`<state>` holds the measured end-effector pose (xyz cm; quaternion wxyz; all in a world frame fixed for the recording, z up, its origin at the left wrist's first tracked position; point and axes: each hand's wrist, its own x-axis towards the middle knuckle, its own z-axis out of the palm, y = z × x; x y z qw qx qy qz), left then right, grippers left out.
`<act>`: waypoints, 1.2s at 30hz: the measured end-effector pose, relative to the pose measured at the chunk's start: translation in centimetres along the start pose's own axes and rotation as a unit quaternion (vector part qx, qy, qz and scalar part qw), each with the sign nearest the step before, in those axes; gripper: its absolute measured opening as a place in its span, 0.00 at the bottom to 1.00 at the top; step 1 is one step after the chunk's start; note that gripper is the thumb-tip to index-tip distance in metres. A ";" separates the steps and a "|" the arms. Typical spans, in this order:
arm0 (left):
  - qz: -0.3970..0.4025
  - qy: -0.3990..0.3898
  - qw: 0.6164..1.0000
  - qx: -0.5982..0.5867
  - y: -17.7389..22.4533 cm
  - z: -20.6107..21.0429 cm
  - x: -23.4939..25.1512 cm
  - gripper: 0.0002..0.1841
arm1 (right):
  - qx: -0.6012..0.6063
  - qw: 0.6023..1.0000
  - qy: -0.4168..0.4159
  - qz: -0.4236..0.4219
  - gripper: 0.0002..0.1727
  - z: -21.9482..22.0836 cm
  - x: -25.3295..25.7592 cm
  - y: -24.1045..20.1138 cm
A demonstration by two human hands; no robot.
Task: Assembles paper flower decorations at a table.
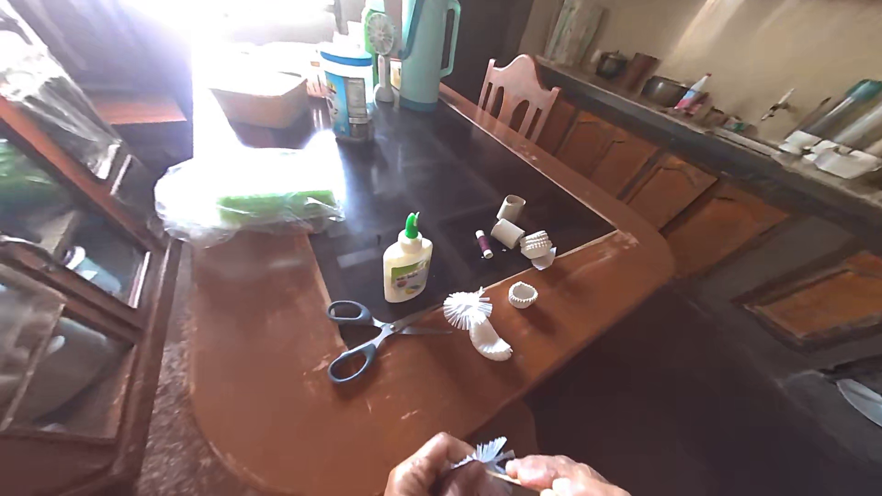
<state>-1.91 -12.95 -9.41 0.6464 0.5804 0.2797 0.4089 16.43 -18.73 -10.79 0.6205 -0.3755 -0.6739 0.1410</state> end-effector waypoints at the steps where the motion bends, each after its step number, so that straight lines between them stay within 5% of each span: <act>1: -0.005 0.006 1.000 -0.004 -0.1 0.1 -0.1 0.05 | -0.003 1.000 -0.001 0.000 0.04 0.0 -0.2 0.1; 8: -0.029 -0.008 1.000 -0.004 0.2 0.9 0.0 0.04 | -0.010 1.000 -0.004 0.005 0.05 0.2 -1.1 0.6; 12: -0.094 -0.044 0.994 -0.021 1.1 -0.1 -0.1 0.17 | 0.012 0.999 0.031 0.024 0.08 -0.7 -0.3 0.6; 15: -0.001 -0.039 0.995 0.091 0.8 -0.9 -0.3 0.17 | 0.021 0.998 0.041 0.032 0.09 -0.9 -0.1 0.6; 18: 0.166 -0.008 0.933 0.319 0.8 -0.8 -0.4 0.11 | 0.031 0.998 0.042 0.032 0.09 -0.8 0.0 0.5; 20: 0.195 -0.009 0.906 0.376 0.9 -0.6 -0.3 0.10 | 0.037 0.998 0.040 0.032 0.09 -0.7 0.1 0.4; 23: 0.176 -0.026 0.926 0.333 0.7 -0.5 0.0 0.08 | 0.040 0.998 0.036 0.032 0.09 -0.4 0.4 0.2; 29: -0.010 -0.021 1.000 0.002 1.5 -1.4 0.2 0.13 | 0.012 0.999 0.027 0.020 0.07 -0.6 0.3 0.3; 33: 0.011 -0.048 0.997 0.061 1.4 -1.2 0.4 0.16 | 0.011 1.000 0.017 0.013 0.05 -0.2 0.1 0.6; 36: 0.023 -0.043 0.997 0.063 1.1 -0.7 0.6 0.08 | 0.004 1.000 -0.004 0.018 0.04 -0.2 0.0 0.6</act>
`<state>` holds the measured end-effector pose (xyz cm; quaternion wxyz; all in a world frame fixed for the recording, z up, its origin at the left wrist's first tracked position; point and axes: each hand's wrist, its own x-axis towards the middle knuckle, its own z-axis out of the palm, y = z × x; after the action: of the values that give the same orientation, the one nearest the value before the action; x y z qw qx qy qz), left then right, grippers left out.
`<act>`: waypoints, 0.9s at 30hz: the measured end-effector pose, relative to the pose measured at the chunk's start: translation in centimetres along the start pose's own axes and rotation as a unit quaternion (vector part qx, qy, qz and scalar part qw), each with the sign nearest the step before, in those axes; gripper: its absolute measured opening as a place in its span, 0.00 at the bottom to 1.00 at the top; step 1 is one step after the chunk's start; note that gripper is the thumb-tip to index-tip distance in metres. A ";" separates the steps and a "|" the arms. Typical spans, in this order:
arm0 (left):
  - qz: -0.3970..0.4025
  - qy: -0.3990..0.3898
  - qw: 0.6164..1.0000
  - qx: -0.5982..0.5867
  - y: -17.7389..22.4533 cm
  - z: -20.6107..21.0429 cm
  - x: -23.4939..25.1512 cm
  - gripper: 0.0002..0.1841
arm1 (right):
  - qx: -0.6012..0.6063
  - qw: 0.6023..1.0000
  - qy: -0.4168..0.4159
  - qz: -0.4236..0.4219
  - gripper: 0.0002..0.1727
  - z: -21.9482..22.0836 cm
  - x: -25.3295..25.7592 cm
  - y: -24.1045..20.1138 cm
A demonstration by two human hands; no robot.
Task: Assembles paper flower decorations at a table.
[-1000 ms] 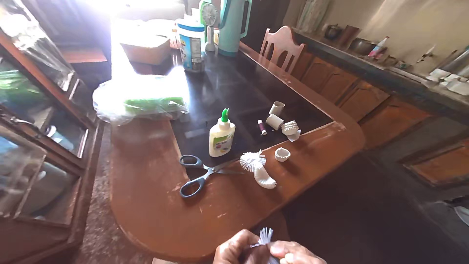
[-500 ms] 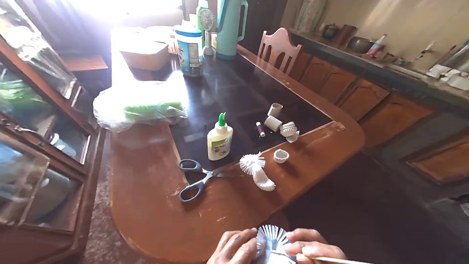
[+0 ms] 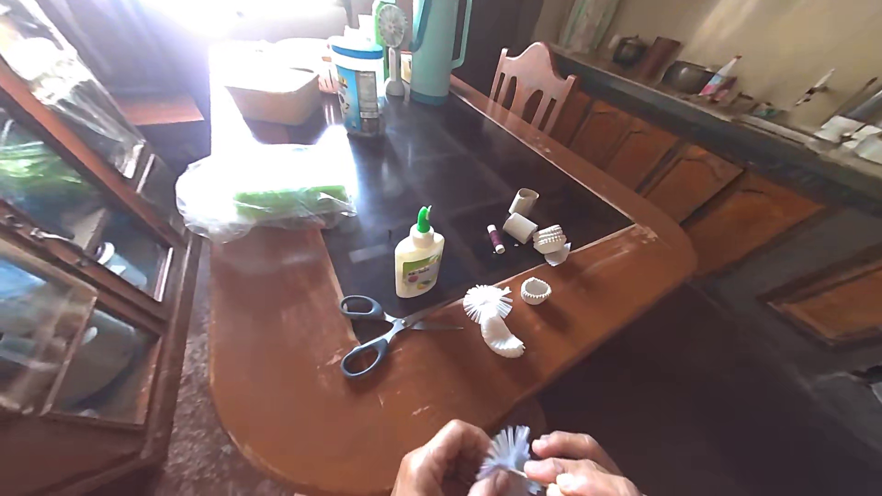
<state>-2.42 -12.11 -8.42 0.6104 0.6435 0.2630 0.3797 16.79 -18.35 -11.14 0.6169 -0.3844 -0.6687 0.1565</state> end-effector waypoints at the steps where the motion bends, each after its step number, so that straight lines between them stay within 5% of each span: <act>1: 0.003 0.002 1.000 -0.007 -0.2 0.1 0.1 0.06 | -0.001 1.000 -0.005 0.002 0.04 0.0 0.0 0.0; 12: 0.007 -0.062 0.995 -0.080 -0.4 -0.8 0.4 0.11 | -0.007 0.998 -0.006 0.058 0.02 0.5 0.7 1.1; 20: 0.125 -0.022 0.962 0.240 1.1 -1.4 1.1 0.10 | 0.022 0.998 -0.013 0.051 0.01 0.3 2.2 0.9; 27: 0.145 -0.007 0.960 0.239 0.4 -1.2 1.8 0.07 | 0.044 0.997 -0.018 0.068 0.05 0.7 2.8 1.0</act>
<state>-2.44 -10.02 -7.80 0.3786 0.8048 0.2453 0.3856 16.59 -15.47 -10.01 0.6088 -0.3983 -0.6449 0.2341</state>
